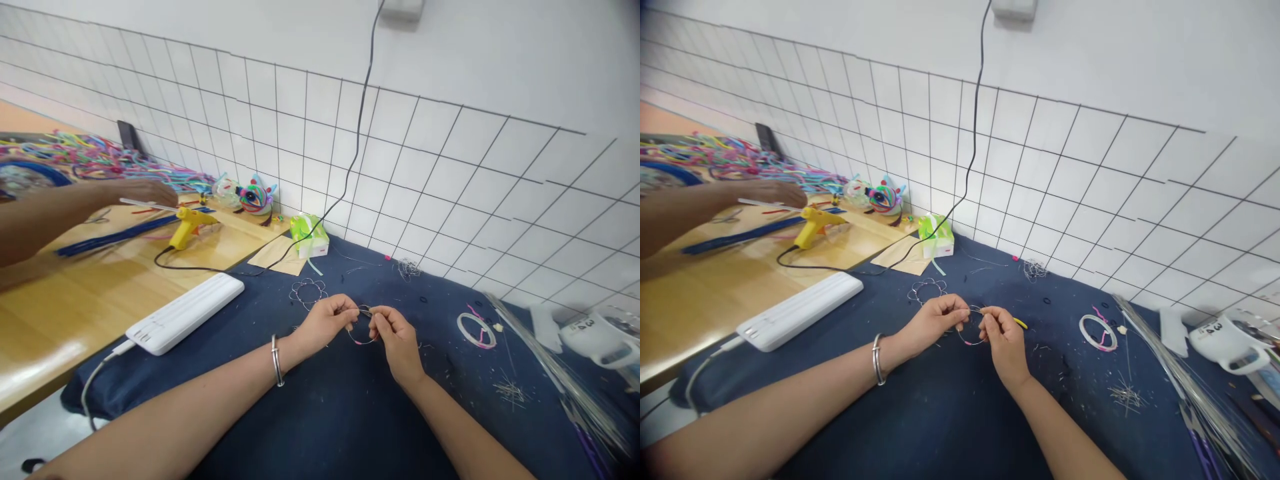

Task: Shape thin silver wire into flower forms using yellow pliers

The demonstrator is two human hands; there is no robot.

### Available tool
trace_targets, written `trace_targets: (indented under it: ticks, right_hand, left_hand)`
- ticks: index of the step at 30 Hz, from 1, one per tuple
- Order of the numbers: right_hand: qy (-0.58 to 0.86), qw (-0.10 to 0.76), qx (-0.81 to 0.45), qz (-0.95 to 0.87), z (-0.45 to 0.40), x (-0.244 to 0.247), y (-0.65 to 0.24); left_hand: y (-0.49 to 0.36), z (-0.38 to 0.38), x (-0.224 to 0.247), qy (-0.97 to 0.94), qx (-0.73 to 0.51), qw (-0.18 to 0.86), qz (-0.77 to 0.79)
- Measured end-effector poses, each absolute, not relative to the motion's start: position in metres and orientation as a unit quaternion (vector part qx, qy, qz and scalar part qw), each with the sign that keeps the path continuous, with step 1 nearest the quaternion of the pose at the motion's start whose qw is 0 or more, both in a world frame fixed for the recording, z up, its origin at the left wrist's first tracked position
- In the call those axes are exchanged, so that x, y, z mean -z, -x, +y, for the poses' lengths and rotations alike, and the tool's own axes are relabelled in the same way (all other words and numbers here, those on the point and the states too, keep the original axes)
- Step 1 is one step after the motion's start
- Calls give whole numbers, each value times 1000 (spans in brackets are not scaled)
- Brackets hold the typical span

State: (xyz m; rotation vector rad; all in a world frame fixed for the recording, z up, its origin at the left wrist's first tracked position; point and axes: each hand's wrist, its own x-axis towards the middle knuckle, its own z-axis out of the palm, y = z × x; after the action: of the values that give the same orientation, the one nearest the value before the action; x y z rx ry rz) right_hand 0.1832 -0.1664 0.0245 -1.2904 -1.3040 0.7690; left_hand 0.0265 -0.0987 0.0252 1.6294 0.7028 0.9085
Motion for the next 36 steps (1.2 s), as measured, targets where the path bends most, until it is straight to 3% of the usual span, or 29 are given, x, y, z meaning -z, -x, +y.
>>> trace_targets:
  ticks: [12, 22, 31, 36]
  right_hand:
    - [547, 523, -362, -544, -163, -17, -187]
    - [585, 473, -216, -622, -167, -25, -187]
    - [581, 499, -290, -574, -163, -21, -192]
    - [576, 484, -340, -565, -160, -16, -193]
  left_hand:
    - [-24, -100, -25, -699, -338, 569, 271]
    - [-27, -99, -26, -780, -277, 477, 295]
    - [-30, -98, -18, -692, -296, 599, 273]
    - [-32, -97, -14, -651, -342, 616, 282]
